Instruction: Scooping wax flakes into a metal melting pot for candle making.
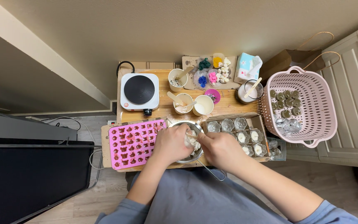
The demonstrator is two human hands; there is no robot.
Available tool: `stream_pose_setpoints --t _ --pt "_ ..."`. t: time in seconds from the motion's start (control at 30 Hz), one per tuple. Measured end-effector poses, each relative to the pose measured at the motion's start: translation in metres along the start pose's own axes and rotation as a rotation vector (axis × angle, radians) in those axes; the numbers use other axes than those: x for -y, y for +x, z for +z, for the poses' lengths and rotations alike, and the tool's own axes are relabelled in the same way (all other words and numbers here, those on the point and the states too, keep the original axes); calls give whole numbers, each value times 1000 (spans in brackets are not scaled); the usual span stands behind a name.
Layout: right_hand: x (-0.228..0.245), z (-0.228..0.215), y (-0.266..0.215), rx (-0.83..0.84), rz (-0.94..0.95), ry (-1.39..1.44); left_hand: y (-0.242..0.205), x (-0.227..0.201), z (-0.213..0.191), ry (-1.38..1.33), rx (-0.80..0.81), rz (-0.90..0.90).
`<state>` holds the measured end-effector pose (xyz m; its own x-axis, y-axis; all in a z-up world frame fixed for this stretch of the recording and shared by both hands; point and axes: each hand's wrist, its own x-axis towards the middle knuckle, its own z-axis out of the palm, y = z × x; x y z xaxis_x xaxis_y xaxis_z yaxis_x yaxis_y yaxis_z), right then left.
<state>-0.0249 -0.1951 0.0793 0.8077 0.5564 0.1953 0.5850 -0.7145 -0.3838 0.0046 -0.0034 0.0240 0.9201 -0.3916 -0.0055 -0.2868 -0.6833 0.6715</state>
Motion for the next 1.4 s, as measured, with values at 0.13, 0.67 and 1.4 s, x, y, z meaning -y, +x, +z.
stream_pose_setpoints --t 0.13,0.67,1.4 --pt "-1 -5 5 98 23 -16 -3 0 0 27 20 55" --pt "-13 -5 8 154 5 84 -5 6 9 -121 23 126" --pt "-25 -10 23 279 65 340 -13 9 5 -317 49 269"
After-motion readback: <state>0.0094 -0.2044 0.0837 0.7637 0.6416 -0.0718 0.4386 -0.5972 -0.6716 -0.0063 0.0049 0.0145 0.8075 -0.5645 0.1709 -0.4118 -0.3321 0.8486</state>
